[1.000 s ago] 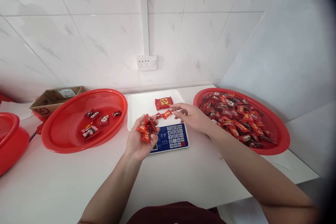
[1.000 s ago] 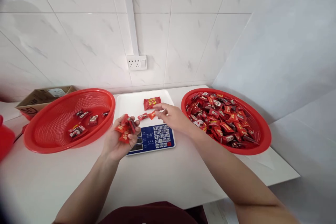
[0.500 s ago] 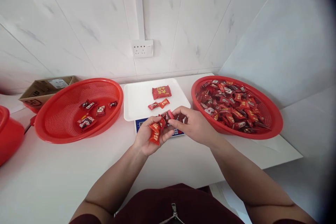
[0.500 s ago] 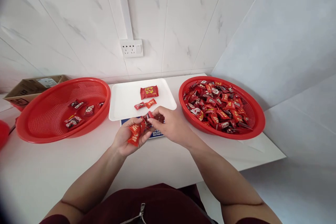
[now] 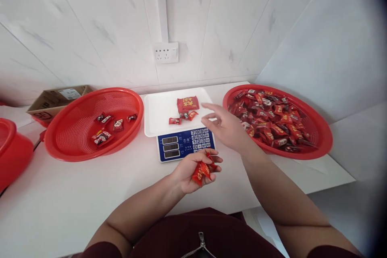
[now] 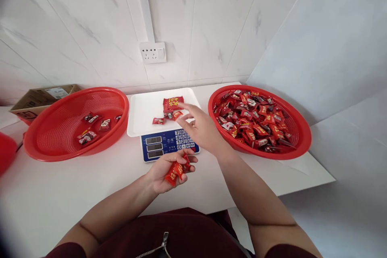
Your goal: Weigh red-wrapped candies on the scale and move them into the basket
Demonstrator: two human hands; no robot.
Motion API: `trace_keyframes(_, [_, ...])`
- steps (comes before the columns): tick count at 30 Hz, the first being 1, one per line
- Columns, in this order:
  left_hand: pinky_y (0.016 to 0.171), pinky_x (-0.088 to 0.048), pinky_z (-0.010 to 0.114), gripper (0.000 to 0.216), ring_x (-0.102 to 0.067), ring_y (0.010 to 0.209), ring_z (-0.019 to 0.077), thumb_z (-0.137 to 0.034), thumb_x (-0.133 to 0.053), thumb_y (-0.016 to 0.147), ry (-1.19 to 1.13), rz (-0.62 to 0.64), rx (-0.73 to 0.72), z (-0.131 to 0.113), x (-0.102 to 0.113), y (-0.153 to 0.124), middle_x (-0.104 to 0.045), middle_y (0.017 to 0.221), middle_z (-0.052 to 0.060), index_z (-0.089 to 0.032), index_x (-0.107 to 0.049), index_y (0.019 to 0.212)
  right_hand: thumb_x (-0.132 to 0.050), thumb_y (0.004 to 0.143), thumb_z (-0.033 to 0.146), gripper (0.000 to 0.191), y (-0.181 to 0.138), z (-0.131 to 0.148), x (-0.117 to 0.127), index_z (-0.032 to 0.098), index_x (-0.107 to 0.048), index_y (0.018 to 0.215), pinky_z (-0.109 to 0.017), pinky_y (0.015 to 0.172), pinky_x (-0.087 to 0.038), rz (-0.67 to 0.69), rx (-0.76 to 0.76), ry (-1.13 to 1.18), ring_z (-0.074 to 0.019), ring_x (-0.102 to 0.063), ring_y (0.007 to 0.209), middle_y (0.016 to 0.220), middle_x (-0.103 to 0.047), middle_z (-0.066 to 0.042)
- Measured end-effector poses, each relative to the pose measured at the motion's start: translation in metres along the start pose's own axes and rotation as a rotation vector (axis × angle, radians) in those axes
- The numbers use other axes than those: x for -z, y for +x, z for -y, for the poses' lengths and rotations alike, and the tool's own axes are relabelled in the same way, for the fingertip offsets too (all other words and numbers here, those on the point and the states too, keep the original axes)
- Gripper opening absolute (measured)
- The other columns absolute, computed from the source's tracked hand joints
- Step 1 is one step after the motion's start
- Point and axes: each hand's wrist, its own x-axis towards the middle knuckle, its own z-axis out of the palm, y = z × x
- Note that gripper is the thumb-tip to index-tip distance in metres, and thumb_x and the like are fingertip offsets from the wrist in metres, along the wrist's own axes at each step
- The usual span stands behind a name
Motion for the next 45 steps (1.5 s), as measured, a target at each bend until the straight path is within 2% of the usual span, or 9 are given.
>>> trace_keyframes(4, [0.046, -0.050, 0.017, 0.029, -0.065, 0.062, 0.0141, -0.001, -0.053, 0.059, 0.048, 0.061, 0.027, 0.008, 0.003, 0.005, -0.062, 0.077, 0.003, -0.014, -0.056, 0.085, -0.051, 0.084, 0.038, 0.029, -0.044, -0.013, 0.012, 0.024, -0.060, 0.109, -0.035, 0.077, -0.053, 0.209, -0.088, 0.065, -0.0202, -0.064, 0.090, 0.104, -0.067, -0.006])
trace_keyframes(9, [0.045, -0.047, 0.016, 0.025, -0.065, 0.056, 0.0129, -0.009, -0.061, 0.066, 0.143, 0.057, 0.053, 0.014, 0.006, 0.014, -0.063, 0.074, 0.002, -0.015, -0.055, 0.090, -0.056, 0.082, 0.041, 0.030, -0.088, -0.033, 0.024, 0.028, -0.061, 0.108, -0.036, 0.081, -0.052, 0.343, -0.060, 0.057, -0.0216, -0.061, 0.095, 0.105, -0.065, -0.007])
trace_keyframes(13, [0.033, -0.026, 0.012, 0.022, -0.048, 0.038, 0.0031, -0.014, -0.068, 0.066, 0.225, 0.001, 0.129, 0.023, 0.007, 0.018, -0.059, 0.065, -0.002, -0.016, -0.054, 0.083, -0.060, 0.080, 0.041, 0.037, -0.101, -0.038, 0.023, 0.030, -0.058, 0.115, -0.039, 0.088, -0.048, 0.449, -0.031, -0.009, -0.0233, -0.056, 0.106, 0.114, -0.061, -0.008])
trace_keyframes(17, [0.032, -0.024, 0.012, 0.024, -0.046, 0.038, 0.0031, -0.018, -0.070, 0.065, 0.273, 0.004, 0.146, 0.028, 0.013, 0.015, -0.058, 0.063, -0.002, -0.017, -0.051, 0.080, -0.062, 0.079, 0.041, 0.038, -0.102, -0.039, 0.018, 0.028, -0.058, 0.114, -0.037, 0.089, -0.048, 0.559, -0.003, -0.007, -0.0226, -0.055, 0.105, 0.111, -0.062, -0.007])
trace_keyframes(21, [0.033, -0.027, 0.012, 0.028, -0.048, 0.042, 0.0027, -0.017, -0.069, 0.065, 0.233, 0.004, 0.065, 0.025, 0.022, 0.009, -0.062, 0.080, 0.003, -0.016, -0.052, 0.087, -0.055, 0.085, 0.035, 0.025, -0.096, -0.040, 0.011, 0.025, -0.062, 0.106, -0.037, 0.090, -0.046, 0.584, 0.097, 0.058, -0.0217, -0.054, 0.106, 0.106, -0.065, -0.007])
trace_keyframes(32, [0.031, -0.021, 0.012, 0.037, -0.035, 0.036, 0.0021, -0.035, -0.067, 0.076, 0.379, -0.092, -0.002, 0.033, 0.042, -0.009, -0.053, 0.063, -0.003, -0.018, -0.053, 0.106, -0.047, 0.089, 0.025, 0.019, -0.093, -0.044, -0.008, 0.020, -0.065, 0.086, -0.030, 0.085, -0.047, 0.504, 0.310, 0.028, -0.0155, -0.059, 0.092, 0.091, -0.069, -0.005])
trace_keyframes(35, [0.030, -0.022, 0.012, 0.036, -0.035, 0.039, 0.0023, -0.038, -0.065, 0.077, 0.438, -0.110, -0.018, 0.029, 0.042, -0.008, -0.059, 0.077, 0.002, -0.019, -0.054, 0.105, -0.043, 0.091, 0.025, 0.023, -0.085, -0.045, 0.017, 0.020, -0.064, 0.086, -0.027, 0.082, -0.047, 0.389, 0.241, -0.033, -0.0143, -0.059, 0.089, 0.089, -0.068, -0.005])
trace_keyframes(40, [0.031, -0.026, 0.011, 0.033, -0.036, 0.042, 0.0024, -0.038, -0.066, 0.076, 0.425, -0.173, -0.078, 0.025, 0.042, -0.004, -0.058, 0.077, 0.001, -0.018, -0.056, 0.101, -0.044, 0.089, 0.027, 0.023, -0.060, -0.059, 0.100, 0.022, -0.064, 0.097, -0.035, 0.088, -0.044, 0.046, -0.085, -0.398, -0.0205, -0.058, 0.099, 0.104, -0.065, -0.007])
trace_keyframes(45, [0.031, -0.027, 0.012, 0.031, -0.037, 0.042, 0.0024, -0.038, -0.066, 0.075, 0.413, -0.182, -0.068, 0.029, 0.048, 0.000, -0.058, 0.077, 0.000, -0.018, -0.057, 0.098, -0.044, 0.087, 0.027, 0.035, -0.024, -0.084, 0.127, 0.022, -0.059, 0.118, -0.040, 0.090, -0.043, 0.276, -0.255, -0.630, -0.0273, -0.053, 0.112, 0.121, -0.060, -0.007])
